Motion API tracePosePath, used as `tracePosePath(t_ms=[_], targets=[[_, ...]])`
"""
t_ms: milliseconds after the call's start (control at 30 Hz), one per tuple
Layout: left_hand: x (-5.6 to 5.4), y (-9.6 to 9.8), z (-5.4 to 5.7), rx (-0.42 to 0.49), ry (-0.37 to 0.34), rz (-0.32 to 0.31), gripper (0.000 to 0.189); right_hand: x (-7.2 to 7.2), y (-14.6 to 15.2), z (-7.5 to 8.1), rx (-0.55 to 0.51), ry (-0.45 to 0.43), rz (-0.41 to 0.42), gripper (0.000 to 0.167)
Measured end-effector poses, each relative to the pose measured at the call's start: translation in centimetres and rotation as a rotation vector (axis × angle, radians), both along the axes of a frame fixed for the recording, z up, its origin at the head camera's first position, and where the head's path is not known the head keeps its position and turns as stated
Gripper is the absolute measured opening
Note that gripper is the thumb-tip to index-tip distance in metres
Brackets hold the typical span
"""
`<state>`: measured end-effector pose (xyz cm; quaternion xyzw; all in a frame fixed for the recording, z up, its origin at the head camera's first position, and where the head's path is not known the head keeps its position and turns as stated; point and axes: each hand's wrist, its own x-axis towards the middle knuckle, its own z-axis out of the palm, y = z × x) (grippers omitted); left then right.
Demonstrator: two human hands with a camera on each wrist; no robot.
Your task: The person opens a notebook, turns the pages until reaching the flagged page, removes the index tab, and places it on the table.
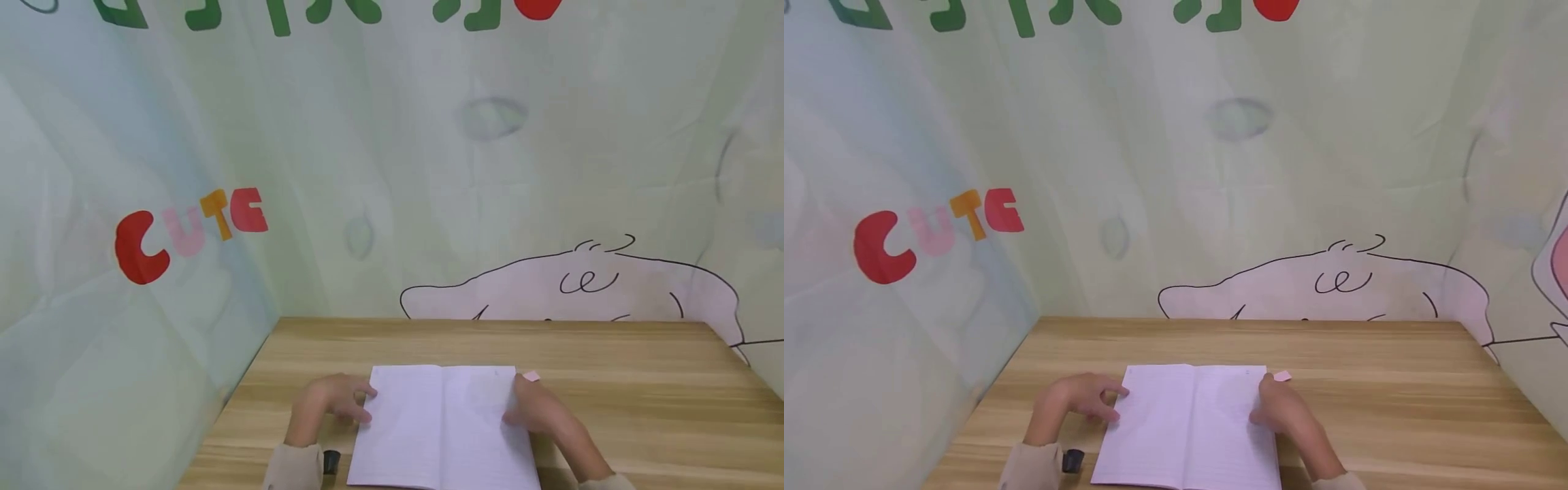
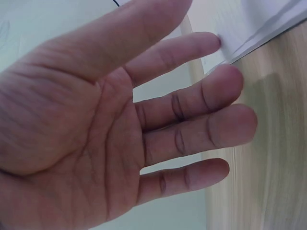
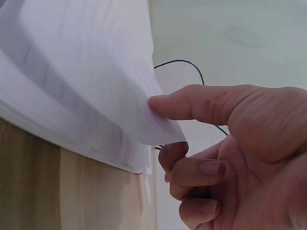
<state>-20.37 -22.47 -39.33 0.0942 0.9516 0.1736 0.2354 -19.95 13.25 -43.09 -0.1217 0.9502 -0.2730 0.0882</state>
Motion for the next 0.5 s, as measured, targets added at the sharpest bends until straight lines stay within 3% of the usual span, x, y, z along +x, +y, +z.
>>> tracePosePath(t_ms=[333,500], targets=[[0.1,0.3,0.2,-0.009,-0.015,0.019,0.039,0.2,0.0,1.4,-0.141,-0.058,-0.081,0.072],[0.1,0.3,0.2,-0.002,-0.030,0.015,0.051,0.5,0.2,1.6,-0.149,-0.045,-0.102,0.024]])
